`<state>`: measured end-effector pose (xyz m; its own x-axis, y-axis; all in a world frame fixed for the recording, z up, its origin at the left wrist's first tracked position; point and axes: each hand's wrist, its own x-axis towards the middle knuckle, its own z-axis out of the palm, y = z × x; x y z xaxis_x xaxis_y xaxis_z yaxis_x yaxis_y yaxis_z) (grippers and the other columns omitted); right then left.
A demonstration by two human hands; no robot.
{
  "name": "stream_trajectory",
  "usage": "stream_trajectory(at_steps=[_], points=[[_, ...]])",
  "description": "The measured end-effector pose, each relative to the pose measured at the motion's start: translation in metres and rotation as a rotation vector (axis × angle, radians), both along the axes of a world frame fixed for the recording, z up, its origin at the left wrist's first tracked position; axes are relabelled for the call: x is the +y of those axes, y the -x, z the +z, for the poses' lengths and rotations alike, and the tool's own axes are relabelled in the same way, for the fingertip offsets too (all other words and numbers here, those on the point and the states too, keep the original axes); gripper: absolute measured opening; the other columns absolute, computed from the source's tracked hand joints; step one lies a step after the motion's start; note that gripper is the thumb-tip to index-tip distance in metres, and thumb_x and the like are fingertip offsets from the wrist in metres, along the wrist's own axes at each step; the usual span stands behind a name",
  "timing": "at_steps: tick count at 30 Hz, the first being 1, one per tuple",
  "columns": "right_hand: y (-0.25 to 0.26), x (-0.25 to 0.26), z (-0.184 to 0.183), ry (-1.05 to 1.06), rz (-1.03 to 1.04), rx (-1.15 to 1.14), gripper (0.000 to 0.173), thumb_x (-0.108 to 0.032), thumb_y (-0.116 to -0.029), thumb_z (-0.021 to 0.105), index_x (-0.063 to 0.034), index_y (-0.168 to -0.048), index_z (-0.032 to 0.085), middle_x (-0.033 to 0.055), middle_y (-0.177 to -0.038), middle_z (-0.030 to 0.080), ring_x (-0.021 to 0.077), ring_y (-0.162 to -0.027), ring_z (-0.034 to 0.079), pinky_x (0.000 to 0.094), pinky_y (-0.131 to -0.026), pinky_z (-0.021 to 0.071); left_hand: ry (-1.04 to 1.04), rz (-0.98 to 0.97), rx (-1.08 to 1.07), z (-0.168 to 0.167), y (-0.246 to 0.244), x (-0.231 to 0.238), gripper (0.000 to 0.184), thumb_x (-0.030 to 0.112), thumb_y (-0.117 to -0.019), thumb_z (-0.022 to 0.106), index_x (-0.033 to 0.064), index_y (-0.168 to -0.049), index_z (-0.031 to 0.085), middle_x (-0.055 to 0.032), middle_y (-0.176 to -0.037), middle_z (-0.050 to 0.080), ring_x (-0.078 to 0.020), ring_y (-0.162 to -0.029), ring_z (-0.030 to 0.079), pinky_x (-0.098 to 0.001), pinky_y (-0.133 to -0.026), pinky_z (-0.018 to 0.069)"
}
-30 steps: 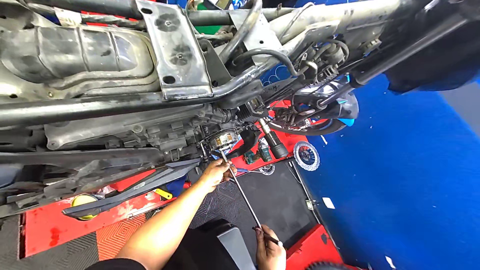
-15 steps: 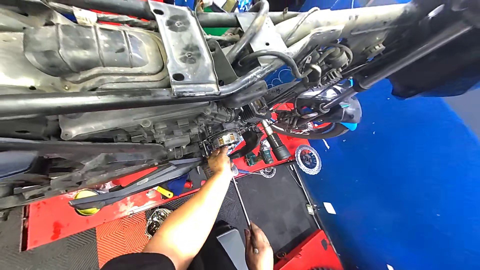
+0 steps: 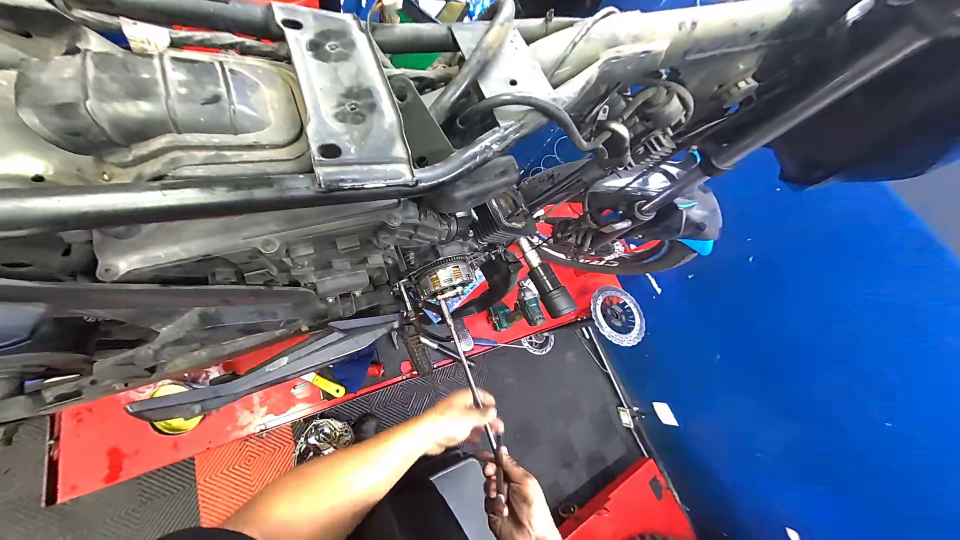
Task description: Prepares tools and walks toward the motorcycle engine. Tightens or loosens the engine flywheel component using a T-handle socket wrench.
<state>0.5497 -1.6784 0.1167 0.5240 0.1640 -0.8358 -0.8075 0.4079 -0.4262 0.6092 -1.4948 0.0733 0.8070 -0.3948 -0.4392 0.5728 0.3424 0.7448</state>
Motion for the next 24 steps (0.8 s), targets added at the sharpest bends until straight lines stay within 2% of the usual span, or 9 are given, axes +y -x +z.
stream_trajectory(at_steps=[2,5,8,11,14,17,19,21,24], points=[[0.006,-0.013,0.006,-0.104,0.22,-0.06,0.065,-0.056,-0.1096,0.024,-0.0067,-0.125,0.064,0.0102,-0.086,0.073,0.0085,-0.048,0.059,0.0216,-0.042,0.0486,0.11,-0.104,-0.056,-0.013,0.015,-0.008,0.033,0.024,-0.11,0.047,0.0003,-0.13,0.059,-0.0109,-0.113,0.075,-0.0203,-0.103,0.073,-0.0406,-0.094,0.0584],[0.023,-0.038,0.031,-0.205,0.464,-0.37,0.086,-0.084,-0.0937,0.029,-0.0187,-0.132,0.071,0.0062,-0.069,0.071,0.0116,-0.05,0.061,0.0301,-0.047,0.0522,0.131,-0.093,-0.094,-0.016,0.014,-0.011,0.028,0.023,-0.1107,0.046,0.0009,-0.121,0.06,-0.0078,-0.105,0.076,-0.0146,-0.094,0.073,-0.0337,-0.087,0.059],[0.011,-0.073,0.025,-0.148,0.351,-0.638,0.063,-0.041,-0.1004,0.057,-0.0289,-0.16,0.039,0.0044,-0.067,0.066,0.0155,-0.051,0.059,0.036,-0.05,0.0535,0.073,-0.095,-0.109,-0.011,0.015,-0.007,0.032,0.029,-0.1114,0.044,0.0031,-0.119,0.061,-0.0063,-0.101,0.076,-0.0128,-0.088,0.073,-0.0313,-0.08,0.0585],[0.014,-0.066,-0.004,0.247,0.511,-0.511,0.071,-0.006,-0.09,0.055,-0.0098,-0.158,0.036,0.0032,-0.067,0.063,0.0115,-0.052,0.055,0.0295,-0.047,0.048,0.094,-0.091,-0.138,-0.007,0.012,-0.006,0.034,0.03,-0.1123,0.041,0.0024,-0.117,0.06,-0.0079,-0.1,0.077,-0.0144,-0.088,0.074,-0.0321,-0.079,0.0589],[0.03,-0.05,-0.003,-0.003,0.631,-0.586,0.053,-0.01,-0.0925,0.061,-0.0127,-0.145,0.059,0.0017,-0.072,0.067,0.0089,-0.057,0.057,0.0276,-0.052,0.0491,0.063,-0.049,-0.123,-0.007,0.007,-0.011,0.033,0.031,-0.112,0.042,0.0029,-0.114,0.061,-0.0063,-0.097,0.077,-0.0119,-0.085,0.073,-0.0293,-0.076,0.0581],[0.023,-0.053,0.008,-0.11,0.41,-0.704,0.066,-0.019,-0.0966,0.066,-0.0257,-0.158,0.044,0.0016,-0.072,0.066,0.0107,-0.055,0.057,0.0303,-0.052,0.0516,-0.013,-0.024,-0.084,-0.009,0.01,-0.01,0.034,0.032,-0.112,0.042,0.0038,-0.115,0.061,-0.0051,-0.097,0.077,-0.0102,-0.082,0.072,-0.0277,-0.073,0.0558],[0.016,-0.059,-0.009,0.112,0.375,-0.624,0.07,-0.006,-0.0947,0.054,-0.0126,-0.161,0.034,0.0009,-0.066,0.059,0.0101,-0.051,0.052,0.0278,-0.047,0.0458,-0.013,-0.024,-0.082,-0.005,0.011,-0.007,0.034,0.032,-0.1121,0.042,0.0033,-0.115,0.06,-0.0064,-0.097,0.077,-0.0121,-0.083,0.072,-0.0293,-0.076,0.0571],[0.024,-0.055,-0.022,0.245,0.565,-0.526,0.055,-0.002,-0.0892,0.05,-0.004,-0.144,0.054,0.0016,-0.07,0.062,0.009,-0.055,0.052,0.0276,-0.048,0.0435,-0.02,-0.022,-0.097,-0.003,0.009,-0.008,0.035,0.032,-0.1118,0.043,0.0021,-0.115,0.06,-0.0072,-0.097,0.077,-0.0134,-0.083,0.073,-0.0308,-0.078,0.0577],[0.036,-0.046,-0.011,-0.028,0.663,-0.666,0.04,-0.011,-0.0947,0.062,-0.0105,-0.134,0.069,0.0041,-0.08,0.071,0.0101,-0.065,0.062,0.0306,-0.063,0.0542,-0.056,0.002,-0.094,-0.002,0.004,-0.008,0.034,0.032,-0.1116,0.043,0.0023,-0.115,0.06,-0.0064,-0.096,0.077,-0.012,-0.084,0.073,-0.0296,-0.08,0.0574]])
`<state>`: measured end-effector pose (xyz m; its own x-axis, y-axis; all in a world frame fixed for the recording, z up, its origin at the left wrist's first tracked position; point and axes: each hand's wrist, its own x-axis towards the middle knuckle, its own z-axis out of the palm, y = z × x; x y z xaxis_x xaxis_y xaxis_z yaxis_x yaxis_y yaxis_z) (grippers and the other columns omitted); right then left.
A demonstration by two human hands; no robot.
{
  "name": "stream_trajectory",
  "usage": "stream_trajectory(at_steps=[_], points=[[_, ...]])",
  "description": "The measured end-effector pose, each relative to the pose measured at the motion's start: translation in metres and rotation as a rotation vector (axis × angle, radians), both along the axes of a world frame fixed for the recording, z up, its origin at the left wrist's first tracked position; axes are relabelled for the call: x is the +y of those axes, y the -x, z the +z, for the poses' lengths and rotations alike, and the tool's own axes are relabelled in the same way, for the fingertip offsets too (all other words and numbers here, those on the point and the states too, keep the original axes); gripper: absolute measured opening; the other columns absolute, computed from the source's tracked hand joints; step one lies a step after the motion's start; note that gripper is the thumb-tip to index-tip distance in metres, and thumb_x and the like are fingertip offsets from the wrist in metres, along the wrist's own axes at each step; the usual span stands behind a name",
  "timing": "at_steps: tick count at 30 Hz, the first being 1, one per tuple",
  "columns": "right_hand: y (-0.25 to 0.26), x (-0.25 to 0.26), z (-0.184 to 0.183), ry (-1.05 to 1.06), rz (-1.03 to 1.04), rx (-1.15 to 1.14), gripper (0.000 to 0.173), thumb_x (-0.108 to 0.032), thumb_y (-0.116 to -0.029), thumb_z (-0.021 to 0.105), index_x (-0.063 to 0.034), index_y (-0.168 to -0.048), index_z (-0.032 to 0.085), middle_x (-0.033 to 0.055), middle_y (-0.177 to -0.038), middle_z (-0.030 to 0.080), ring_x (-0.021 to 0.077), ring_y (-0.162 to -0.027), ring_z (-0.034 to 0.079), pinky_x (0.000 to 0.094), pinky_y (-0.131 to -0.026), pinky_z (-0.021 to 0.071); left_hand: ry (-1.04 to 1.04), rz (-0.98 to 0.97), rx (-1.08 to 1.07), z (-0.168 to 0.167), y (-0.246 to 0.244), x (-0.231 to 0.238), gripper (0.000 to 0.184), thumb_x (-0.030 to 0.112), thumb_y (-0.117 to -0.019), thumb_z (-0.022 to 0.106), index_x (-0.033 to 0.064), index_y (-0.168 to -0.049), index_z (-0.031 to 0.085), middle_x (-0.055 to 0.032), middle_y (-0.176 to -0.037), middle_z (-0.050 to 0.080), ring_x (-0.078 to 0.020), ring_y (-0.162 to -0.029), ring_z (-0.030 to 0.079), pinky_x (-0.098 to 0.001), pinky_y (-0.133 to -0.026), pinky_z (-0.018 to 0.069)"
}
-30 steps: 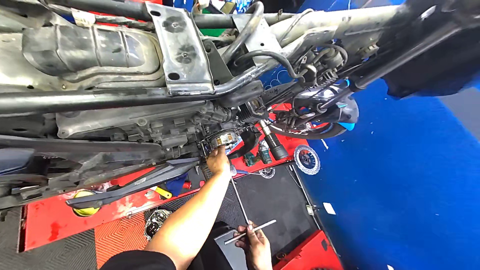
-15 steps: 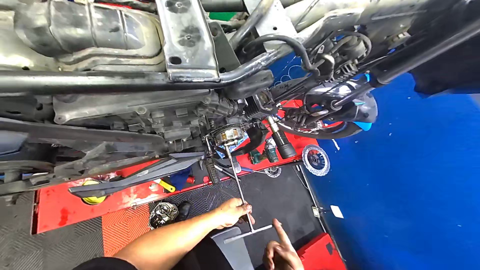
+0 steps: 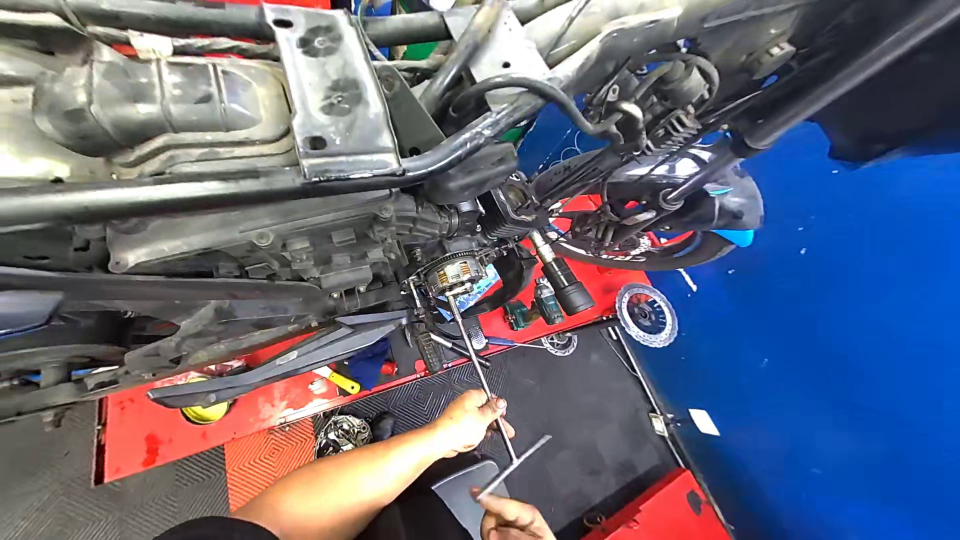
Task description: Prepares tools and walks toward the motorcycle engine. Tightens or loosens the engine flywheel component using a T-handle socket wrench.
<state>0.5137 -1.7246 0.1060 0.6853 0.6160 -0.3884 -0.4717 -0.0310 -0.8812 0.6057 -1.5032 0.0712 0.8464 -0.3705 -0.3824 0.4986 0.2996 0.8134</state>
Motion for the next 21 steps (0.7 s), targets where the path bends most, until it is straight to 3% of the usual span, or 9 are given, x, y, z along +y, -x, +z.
stream_trajectory(at_steps=[3,5,7,10,12,14,17,20,21], points=[[-0.003,-0.01,0.004,-0.106,-0.31,-0.065,0.056,-0.015,-0.0959,0.065,-0.0228,-0.151,0.054,0.005,-0.078,0.069,0.0129,-0.06,0.061,0.0329,-0.057,0.0548,-0.02,0.025,0.03,0.003,0.003,0.002,0.033,0.03,-0.1119,0.043,0.0016,-0.114,0.06,-0.0074,-0.096,0.077,-0.0131,-0.084,0.074,-0.0314,-0.084,0.0587],[-0.006,-0.011,-0.01,0.088,-0.34,-0.06,0.064,-0.003,-0.0947,0.054,-0.0091,-0.157,0.041,0.0054,-0.075,0.066,0.0113,-0.056,0.056,0.0287,-0.05,0.0486,0.008,0.03,0.038,0.007,0.004,0.006,0.032,0.027,-0.112,0.043,0.0,-0.113,0.059,-0.0095,-0.096,0.076,-0.0159,-0.086,0.075,-0.0338,-0.086,0.0599],[-0.001,-0.003,-0.016,0.249,-0.174,-0.034,0.056,0.0,-0.0905,0.054,-0.0023,-0.147,0.054,0.0058,-0.076,0.068,0.0118,-0.058,0.057,0.03,-0.052,0.0483,0.029,0.035,0.033,0.007,0.003,0.007,0.032,0.026,-0.112,0.043,-0.0014,-0.114,0.059,-0.0109,-0.097,0.076,-0.0183,-0.089,0.075,-0.036,-0.089,0.0605],[-0.001,0.001,-0.002,-0.027,-0.135,-0.078,0.042,-0.008,-0.0933,0.064,-0.0125,-0.135,0.069,0.0074,-0.08,0.072,0.0143,-0.066,0.064,0.0337,-0.064,0.0563,0.0,0.05,0.012,0.005,-0.001,0.006,0.033,0.028,-0.1118,0.044,-0.0007,-0.112,0.06,-0.0102,-0.096,0.076,-0.0174,-0.088,0.075,-0.0358,-0.089,0.0605],[-0.008,-0.006,0.001,-0.132,-0.305,-0.098,0.056,-0.014,-0.0945,0.068,-0.0225,-0.148,0.058,0.0073,-0.081,0.071,0.015,-0.063,0.063,0.0344,-0.061,0.0566,-0.029,0.057,0.016,0.007,0.0,0.007,0.034,0.029,-0.1119,0.043,-0.0001,-0.111,0.061,-0.0095,-0.094,0.077,-0.0163,-0.086,0.075,-0.0348,-0.087,0.0599],[-0.015,-0.009,-0.011,0.061,-0.389,-0.104,0.067,-0.003,-0.0936,0.059,-0.01,-0.158,0.041,0.007,-0.077,0.066,0.0133,-0.058,0.058,0.0308,-0.053,0.0518,-0.003,0.066,0.031,0.009,0.0,0.008,0.033,0.027,-0.1119,0.043,-0.0012,-0.111,0.06,-0.0112,-0.095,0.076,-0.019,-0.087,0.076,-0.0365,-0.088,0.0611],[-0.006,0.002,-0.022,0.355,-0.123,-0.069,0.052,-0.002,-0.0898,0.056,-0.0025,-0.141,0.059,0.0074,-0.081,0.071,0.0143,-0.063,0.061,0.0337,-0.057,0.0519,0.022,0.078,0.029,0.014,-0.003,0.005,0.034,0.027,-0.1119,0.044,-0.0024,-0.112,0.06,-0.0125,-0.096,0.076,-0.0201,-0.087,0.076,-0.0373,-0.089,0.0615],[-0.003,0.011,0.003,-0.045,-0.03,-0.124,0.034,-0.009,-0.0955,0.065,-0.0092,-0.128,0.071,0.0088,-0.083,0.073,0.0168,-0.072,0.066,0.0397,-0.078,0.0583,-0.056,0.078,0.044,0.014,-0.008,0.005,0.034,0.03,-0.1116,0.044,0.0,-0.111,0.06,-0.0095,-0.094,0.076,-0.0161,-0.085,0.075,-0.034,-0.086,0.06],[-0.006,0.009,0.012,-0.118,-0.113,-0.149,0.042,-0.014,-0.096,0.067,-0.018,-0.138,0.067,0.0082,-0.084,0.073,0.0166,-0.071,0.066,0.0388,-0.073,0.0589,-0.084,0.073,0.057,0.012,-0.008,0.004,0.035,0.031,-0.1115,0.044,0.0001,-0.112,0.06,-0.0088,-0.094,0.076,-0.0155,-0.085,0.075,-0.0337,-0.086,0.0601]])
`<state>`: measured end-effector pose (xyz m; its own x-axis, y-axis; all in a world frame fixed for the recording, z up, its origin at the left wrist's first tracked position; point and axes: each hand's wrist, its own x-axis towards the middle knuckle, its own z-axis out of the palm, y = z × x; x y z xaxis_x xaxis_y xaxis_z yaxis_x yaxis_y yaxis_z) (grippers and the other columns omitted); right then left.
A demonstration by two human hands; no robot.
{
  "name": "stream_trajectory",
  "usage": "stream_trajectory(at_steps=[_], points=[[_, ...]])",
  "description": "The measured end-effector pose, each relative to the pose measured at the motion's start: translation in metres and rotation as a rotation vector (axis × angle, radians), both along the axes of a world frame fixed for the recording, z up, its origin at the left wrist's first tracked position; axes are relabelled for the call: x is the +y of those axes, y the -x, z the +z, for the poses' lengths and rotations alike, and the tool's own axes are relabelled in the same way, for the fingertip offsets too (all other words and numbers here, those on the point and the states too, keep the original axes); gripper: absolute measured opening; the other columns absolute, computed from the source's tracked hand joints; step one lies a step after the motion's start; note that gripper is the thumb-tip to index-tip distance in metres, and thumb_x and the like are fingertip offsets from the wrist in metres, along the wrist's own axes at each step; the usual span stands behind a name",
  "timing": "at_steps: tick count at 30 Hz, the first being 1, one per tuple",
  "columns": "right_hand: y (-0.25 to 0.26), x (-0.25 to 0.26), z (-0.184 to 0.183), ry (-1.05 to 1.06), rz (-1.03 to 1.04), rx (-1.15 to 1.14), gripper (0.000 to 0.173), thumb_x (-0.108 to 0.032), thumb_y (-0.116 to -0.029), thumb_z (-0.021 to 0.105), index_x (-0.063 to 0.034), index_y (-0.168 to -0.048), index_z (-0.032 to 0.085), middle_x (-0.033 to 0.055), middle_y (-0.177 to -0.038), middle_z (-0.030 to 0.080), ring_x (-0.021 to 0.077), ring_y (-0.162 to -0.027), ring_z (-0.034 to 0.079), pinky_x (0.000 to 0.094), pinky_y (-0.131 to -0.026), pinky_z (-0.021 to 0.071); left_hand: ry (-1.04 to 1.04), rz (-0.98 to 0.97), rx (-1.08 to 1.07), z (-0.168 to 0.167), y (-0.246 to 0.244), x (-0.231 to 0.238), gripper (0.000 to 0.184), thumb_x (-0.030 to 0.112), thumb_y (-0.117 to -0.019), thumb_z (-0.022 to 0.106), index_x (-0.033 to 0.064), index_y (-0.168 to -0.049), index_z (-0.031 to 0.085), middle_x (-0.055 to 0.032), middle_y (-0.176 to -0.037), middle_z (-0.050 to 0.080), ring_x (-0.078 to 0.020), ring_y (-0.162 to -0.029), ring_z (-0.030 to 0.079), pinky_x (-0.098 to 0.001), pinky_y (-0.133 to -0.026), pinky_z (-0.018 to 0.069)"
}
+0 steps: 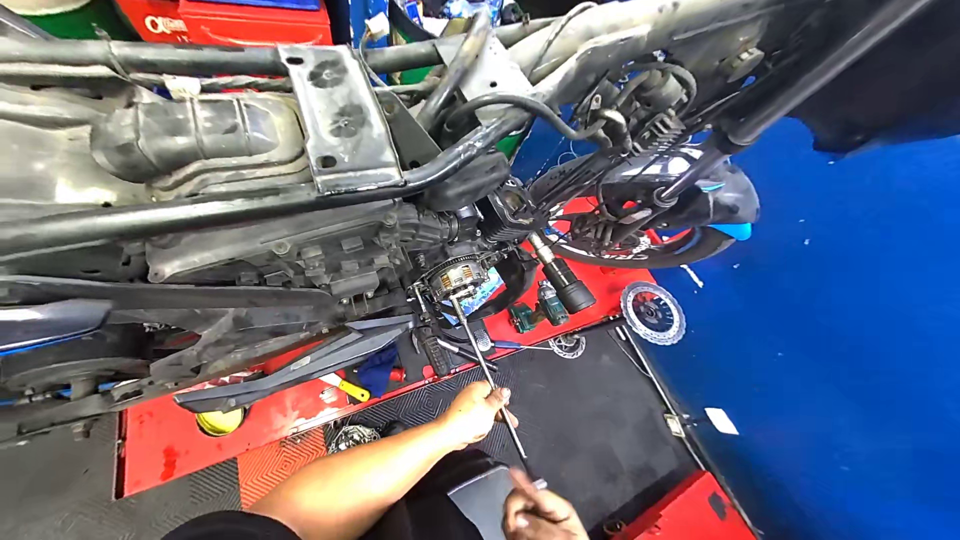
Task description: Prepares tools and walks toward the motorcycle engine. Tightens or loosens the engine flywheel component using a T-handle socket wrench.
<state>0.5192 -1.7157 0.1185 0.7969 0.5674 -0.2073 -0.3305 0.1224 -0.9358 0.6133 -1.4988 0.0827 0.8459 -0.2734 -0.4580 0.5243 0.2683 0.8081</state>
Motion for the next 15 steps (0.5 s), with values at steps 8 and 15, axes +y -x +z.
stream_trajectory(at_steps=[8,15], points=[[0.004,0.013,-0.024,0.509,0.133,0.033,0.037,-0.005,-0.0938,0.055,-0.0058,-0.127,0.072,0.0066,-0.086,0.074,0.0155,-0.072,0.066,0.0372,-0.068,0.0568,-0.094,0.012,-0.015,0.004,-0.003,0.004,0.035,0.033,-0.111,0.045,0.0017,-0.112,0.062,-0.0072,-0.093,0.077,-0.0154,-0.085,0.075,-0.0348,-0.086,0.0595],[-0.014,-0.006,-0.024,0.411,-0.332,0.001,0.066,0.002,-0.0904,0.052,-0.0016,-0.156,0.042,0.0092,-0.079,0.068,0.0165,-0.063,0.061,0.0338,-0.057,0.0533,-0.157,0.034,0.015,0.007,-0.006,0.008,0.036,0.034,-0.111,0.045,0.0026,-0.109,0.062,-0.0066,-0.091,0.077,-0.0146,-0.083,0.074,-0.0345,-0.082,0.0586]])
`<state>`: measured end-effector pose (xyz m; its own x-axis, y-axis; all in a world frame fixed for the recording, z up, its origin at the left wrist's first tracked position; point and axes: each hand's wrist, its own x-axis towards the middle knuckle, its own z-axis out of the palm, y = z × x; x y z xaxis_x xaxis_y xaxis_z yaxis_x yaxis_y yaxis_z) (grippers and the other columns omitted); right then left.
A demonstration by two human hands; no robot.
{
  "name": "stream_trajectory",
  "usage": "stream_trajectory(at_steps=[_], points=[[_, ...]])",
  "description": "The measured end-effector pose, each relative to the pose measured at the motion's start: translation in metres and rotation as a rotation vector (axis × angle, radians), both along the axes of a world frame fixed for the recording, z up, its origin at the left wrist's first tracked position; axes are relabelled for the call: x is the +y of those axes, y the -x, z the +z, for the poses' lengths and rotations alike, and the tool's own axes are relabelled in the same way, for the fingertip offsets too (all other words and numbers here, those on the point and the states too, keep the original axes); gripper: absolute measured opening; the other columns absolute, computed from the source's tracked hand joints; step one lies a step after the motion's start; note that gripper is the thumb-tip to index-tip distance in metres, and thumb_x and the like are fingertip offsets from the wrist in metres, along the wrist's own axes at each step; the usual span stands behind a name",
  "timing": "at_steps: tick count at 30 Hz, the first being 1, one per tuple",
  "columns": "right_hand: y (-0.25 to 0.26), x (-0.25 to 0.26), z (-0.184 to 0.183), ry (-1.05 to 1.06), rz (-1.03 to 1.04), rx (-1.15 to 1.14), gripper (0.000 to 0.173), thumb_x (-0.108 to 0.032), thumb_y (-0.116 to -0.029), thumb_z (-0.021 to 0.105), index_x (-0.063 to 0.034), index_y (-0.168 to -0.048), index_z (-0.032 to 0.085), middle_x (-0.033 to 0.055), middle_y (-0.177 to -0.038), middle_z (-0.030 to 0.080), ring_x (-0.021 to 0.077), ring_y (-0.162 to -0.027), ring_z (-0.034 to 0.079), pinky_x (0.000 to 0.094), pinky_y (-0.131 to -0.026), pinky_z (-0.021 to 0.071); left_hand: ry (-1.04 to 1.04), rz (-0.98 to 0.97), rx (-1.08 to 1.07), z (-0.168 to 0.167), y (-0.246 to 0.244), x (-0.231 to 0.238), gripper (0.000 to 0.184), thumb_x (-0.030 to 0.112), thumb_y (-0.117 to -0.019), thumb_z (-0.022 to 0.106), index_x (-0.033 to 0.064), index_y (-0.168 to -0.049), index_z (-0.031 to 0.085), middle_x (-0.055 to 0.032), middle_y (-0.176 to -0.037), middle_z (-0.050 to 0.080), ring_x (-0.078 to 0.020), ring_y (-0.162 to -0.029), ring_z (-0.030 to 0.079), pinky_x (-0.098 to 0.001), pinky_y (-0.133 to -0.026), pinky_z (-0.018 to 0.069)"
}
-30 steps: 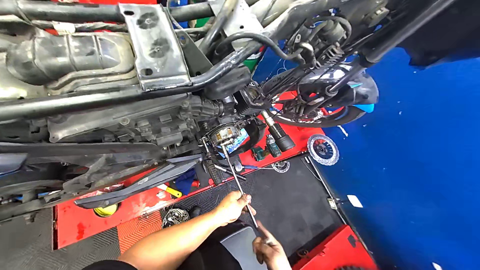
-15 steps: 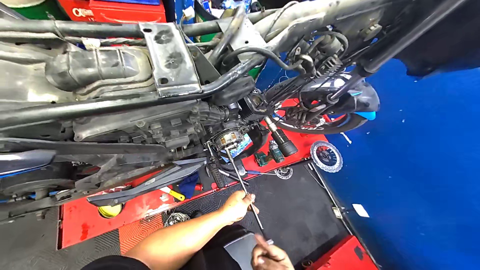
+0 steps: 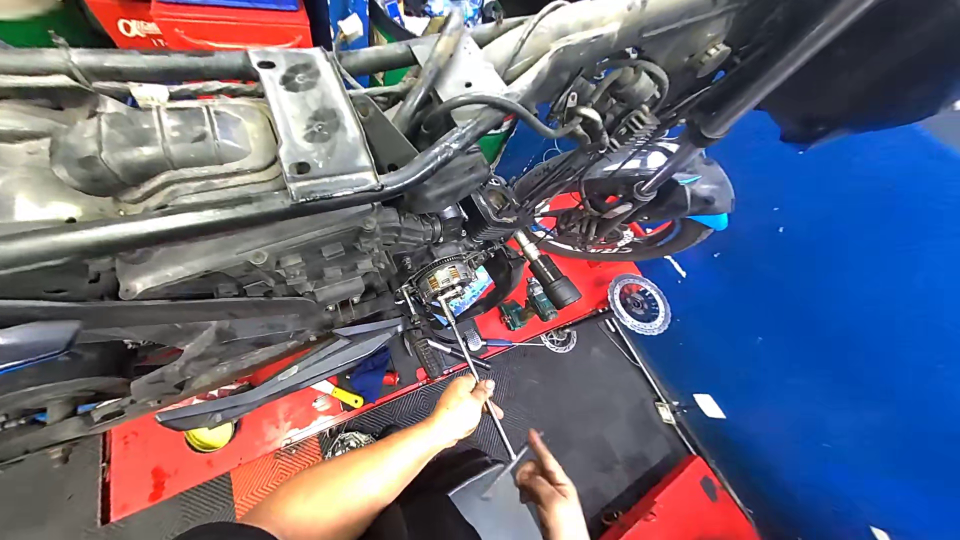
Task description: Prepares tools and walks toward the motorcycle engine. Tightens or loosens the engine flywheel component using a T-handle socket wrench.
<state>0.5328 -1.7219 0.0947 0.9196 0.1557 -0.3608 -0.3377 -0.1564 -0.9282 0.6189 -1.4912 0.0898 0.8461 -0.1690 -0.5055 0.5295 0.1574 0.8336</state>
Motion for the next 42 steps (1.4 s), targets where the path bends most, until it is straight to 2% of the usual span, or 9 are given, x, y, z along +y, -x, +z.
stream_trajectory(at_steps=[5,8,13,18,25,32,35,37,42], points=[[0.017,0.016,0.012,-0.199,0.348,0.024,0.032,-0.002,-0.0932,0.06,-0.0037,-0.123,0.073,0.0088,-0.083,0.073,0.0169,-0.071,0.066,0.0367,-0.067,0.0573,-0.025,0.003,-0.019,-0.001,-0.006,0.002,0.037,0.036,-0.1108,0.045,0.003,-0.109,0.062,-0.0059,-0.09,0.077,-0.0142,-0.082,0.074,-0.0343,-0.081,0.0587],[0.003,0.001,0.017,-0.343,0.082,-0.074,0.054,-0.003,-0.0951,0.061,-0.0096,-0.148,0.057,0.0114,-0.084,0.071,0.0188,-0.067,0.065,0.0379,-0.064,0.0578,-0.015,0.019,-0.011,0.001,-0.005,0.002,0.037,0.034,-0.111,0.045,0.0019,-0.11,0.063,-0.0069,-0.09,0.078,-0.015,-0.082,0.075,-0.0345,-0.083,0.0595],[0.001,0.013,-0.024,0.305,0.144,0.143,0.058,-0.006,-0.0899,0.056,-0.0045,-0.148,0.054,0.0082,-0.082,0.072,0.0174,-0.062,0.063,0.0382,-0.058,0.0549,0.014,0.059,-0.007,0.003,-0.009,0.0,0.035,0.032,-0.1109,0.046,0.0008,-0.11,0.063,-0.0087,-0.092,0.077,-0.0173,-0.083,0.075,-0.0358,-0.084,0.0608],[0.015,0.02,0.025,-0.201,0.471,0.012,0.024,-0.002,-0.097,0.06,-0.0023,-0.117,0.074,0.0112,-0.094,0.075,0.0207,-0.081,0.07,0.0425,-0.081,0.0606,-0.048,0.008,-0.024,0.0,-0.012,0.006,0.038,0.037,-0.1106,0.045,0.003,-0.109,0.063,-0.0068,-0.092,0.077,-0.0155,-0.083,0.074,-0.036,-0.082,0.0589],[-0.01,0.014,-0.02,0.089,-0.06,0.048,0.066,0.001,-0.0915,0.053,-0.0045,-0.157,0.042,0.0103,-0.081,0.066,0.017,-0.058,0.058,0.0346,-0.052,0.052,-0.07,0.031,0.032,0.001,-0.014,0.006,0.037,0.036,-0.1106,0.046,0.0028,-0.111,0.063,-0.0079,-0.092,0.076,-0.0169,-0.082,0.074,-0.0361,-0.08,0.0599],[0.004,0.036,-0.019,0.285,-0.06,-0.044,0.048,-0.028,-0.0955,0.068,-0.0059,-0.138,0.064,0.0122,-0.14,0.063,0.0197,-0.122,0.065,0.0396,-0.102,0.0569,0.001,0.042,0.021,0.001,-0.012,0.011,0.035,0.032,-0.1107,0.047,0.0006,-0.114,0.062,-0.0099,-0.093,0.077,-0.0178,-0.083,0.075,-0.0354,-0.084,0.0606],[-0.004,0.049,0.001,-0.104,-0.227,0.138,0.033,-0.015,-0.1096,0.046,0.0047,-0.133,0.06,0.0136,-0.104,0.077,0.0205,-0.082,0.076,0.0351,-0.069,0.0651,0.043,0.058,0.007,-0.002,-0.014,0.011,0.035,0.03,-0.1105,0.048,-0.002,-0.112,0.063,-0.0124,-0.093,0.076,-0.02,-0.084,0.075,-0.0367,-0.085,0.0618],[-0.009,0.06,0.004,-0.517,-0.448,0.472,0.044,-0.034,-0.1139,0.031,-0.0033,-0.122,0.061,0.0079,-0.079,0.069,0.0108,-0.049,0.06,0.0228,-0.04,0.0495,0.036,0.061,0.017,-0.003,-0.016,0.013,0.034,0.027,-0.1107,0.048,-0.0031,-0.112,0.062,-0.0126,-0.093,0.075,-0.0194,-0.084,0.075,-0.0357,-0.084,0.062],[-0.008,0.054,-0.011,-0.652,-0.464,0.678,0.042,-0.038,-0.1118,0.036,-0.0038,-0.114,0.061,0.0062,-0.071,0.062,0.0105,-0.046,0.053,0.0237,-0.04,0.0454,0.032,0.003,0.076,-0.004,-0.018,0.022,0.03,0.025,-0.1111,0.047,-0.0026,-0.119,0.059,-0.0138,-0.096,0.076,-0.0212,-0.087,0.075,-0.0354,-0.082,0.0618]])
